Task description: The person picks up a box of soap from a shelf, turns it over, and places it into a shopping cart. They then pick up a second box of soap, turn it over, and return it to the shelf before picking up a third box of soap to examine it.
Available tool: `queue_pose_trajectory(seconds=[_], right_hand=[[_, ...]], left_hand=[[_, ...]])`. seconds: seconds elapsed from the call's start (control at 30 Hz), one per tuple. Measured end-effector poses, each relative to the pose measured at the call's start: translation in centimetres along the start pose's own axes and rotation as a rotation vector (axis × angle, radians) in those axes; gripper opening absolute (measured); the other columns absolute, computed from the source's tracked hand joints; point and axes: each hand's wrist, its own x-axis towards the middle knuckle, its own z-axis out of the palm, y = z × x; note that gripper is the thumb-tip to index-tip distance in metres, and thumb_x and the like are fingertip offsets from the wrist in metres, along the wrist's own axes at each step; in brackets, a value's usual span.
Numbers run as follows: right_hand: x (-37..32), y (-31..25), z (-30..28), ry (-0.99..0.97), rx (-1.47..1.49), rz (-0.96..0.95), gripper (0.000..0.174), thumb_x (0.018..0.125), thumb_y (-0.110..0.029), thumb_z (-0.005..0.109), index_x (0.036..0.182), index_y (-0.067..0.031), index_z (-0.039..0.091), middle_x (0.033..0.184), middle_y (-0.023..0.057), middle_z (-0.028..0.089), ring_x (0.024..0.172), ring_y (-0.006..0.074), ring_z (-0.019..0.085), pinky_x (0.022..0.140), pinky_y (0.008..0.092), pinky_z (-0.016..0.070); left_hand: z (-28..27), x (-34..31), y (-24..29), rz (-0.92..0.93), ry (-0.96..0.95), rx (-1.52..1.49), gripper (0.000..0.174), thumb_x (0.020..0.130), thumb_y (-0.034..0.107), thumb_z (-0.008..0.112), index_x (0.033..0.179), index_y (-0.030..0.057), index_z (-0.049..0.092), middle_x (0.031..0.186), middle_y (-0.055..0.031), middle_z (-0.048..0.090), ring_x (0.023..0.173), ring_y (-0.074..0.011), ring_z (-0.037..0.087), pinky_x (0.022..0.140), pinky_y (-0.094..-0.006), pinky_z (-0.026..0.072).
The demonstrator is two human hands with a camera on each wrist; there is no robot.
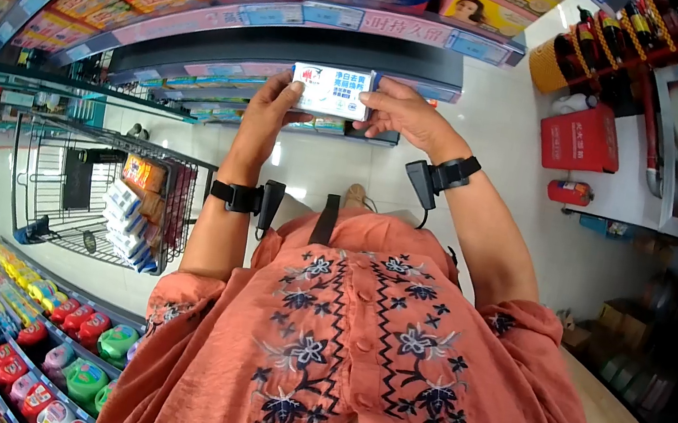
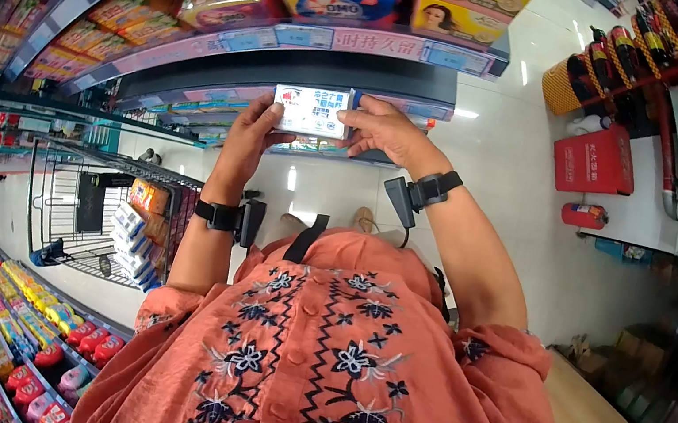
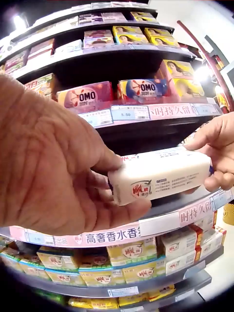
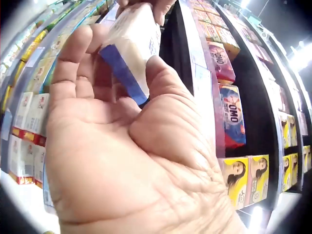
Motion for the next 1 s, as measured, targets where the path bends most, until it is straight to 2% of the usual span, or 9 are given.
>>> queue_pose_trajectory(seconds=[0.13,0.3,0.4,0.53,0.67,0.7,0.8,0.9,1.0], right_hand=[[-0.6,-0.4,-1.4,0.089,-0.008,-0.055,0.043,0.099,-0.035,0.063,0.131,-0.0074,0.054,0.111,0.0071,0.066,0.091,0.0176,0.068,0.075,0.0294,0.0573],[-0.9,-0.9,-3.5,0.300,-0.173,-0.071,0.046,0.099,-0.036,0.062,0.133,-0.0062,0.055,0.111,0.0062,0.065,0.090,0.0152,0.066,0.073,0.0269,0.0564],[-2.0,-1.9,-4.3,0.396,-0.234,-0.038,0.048,0.098,-0.038,0.062,0.133,-0.0051,0.055,0.110,0.0068,0.065,0.089,0.0146,0.065,0.072,0.0267,0.0558],[-2.0,-1.8,-6.6,0.480,-0.361,-0.070,0.045,0.097,-0.037,0.062,0.129,-0.0041,0.058,0.108,0.0088,0.067,0.092,0.0151,0.065,0.068,0.0270,0.0536],[-1.8,-1.3,-8.9,0.602,-0.501,-0.148,0.047,0.096,-0.034,0.064,0.124,0.0036,0.059,0.109,0.0099,0.068,0.094,0.0173,0.063,0.081,0.0299,0.0506],[-1.8,-1.3,-9.4,0.640,-0.513,-0.120,0.045,0.095,-0.032,0.065,0.117,0.0069,0.062,0.105,0.0106,0.069,0.092,0.0184,0.062,0.086,0.0304,0.0482],[-2.2,-1.8,-9.9,0.690,-0.576,-0.134,0.041,0.096,-0.031,0.064,0.110,0.0071,0.066,0.100,0.0098,0.070,0.090,0.0163,0.061,0.084,0.0311,0.0482],[-2.5,-2.3,-10.2,0.651,-0.502,-0.138,0.036,0.095,-0.022,0.064,0.122,0.0033,0.063,0.111,0.0111,0.070,0.097,0.0191,0.063,0.091,0.0304,0.0483],[-2.0,-1.3,-11.2,0.658,-0.410,-0.242,0.032,0.095,-0.014,0.064,0.121,0.0036,0.063,0.111,0.0097,0.070,0.098,0.0179,0.063,0.093,0.0305,0.0476]], left_hand=[[1.7,2.0,-0.4,0.010,-0.016,0.063,0.042,0.100,0.026,0.061,0.134,0.0021,0.055,0.121,-0.0085,0.064,0.106,-0.0175,0.064,0.087,-0.0330,0.0579],[3.7,4.7,-0.3,0.057,-0.021,0.318,0.046,0.099,0.033,0.062,0.133,0.0025,0.058,0.114,-0.0056,0.067,0.101,-0.0148,0.060,0.083,-0.0289,0.0476],[4.9,6.6,-0.6,0.035,-0.096,0.370,0.050,0.098,0.035,0.062,0.137,0.0045,0.056,0.119,-0.0062,0.066,0.105,-0.0155,0.060,0.088,-0.0309,0.0464],[6.8,8.0,-1.2,0.091,-0.142,0.328,0.043,0.097,0.032,0.063,0.129,0.0034,0.058,0.116,-0.0059,0.065,0.105,-0.0152,0.059,0.087,-0.0316,0.0459],[8.5,9.7,-2.3,0.134,-0.166,0.345,0.041,0.096,0.025,0.064,0.128,0.0003,0.056,0.119,-0.0078,0.065,0.109,-0.0170,0.059,0.091,-0.0313,0.0461],[8.9,10.4,-3.0,0.149,-0.165,0.311,0.040,0.096,0.022,0.064,0.128,-0.0006,0.056,0.121,-0.0087,0.065,0.110,-0.0178,0.059,0.093,-0.0319,0.0460],[9.8,12.0,-4.9,0.187,-0.143,0.271,0.037,0.096,0.015,0.064,0.127,-0.0032,0.056,0.125,-0.0114,0.065,0.113,-0.0200,0.059,0.098,-0.0333,0.0452],[10.7,12.8,-5.3,0.229,-0.116,0.389,0.035,0.095,0.011,0.063,0.125,-0.0051,0.057,0.123,-0.0134,0.066,0.113,-0.0209,0.060,0.100,-0.0334,0.0447],[11.1,14.1,-5.9,0.291,-0.119,0.539,0.034,0.094,0.012,0.064,0.124,-0.0050,0.058,0.117,-0.0136,0.069,0.108,-0.0209,0.062,0.097,-0.0324,0.0456]])
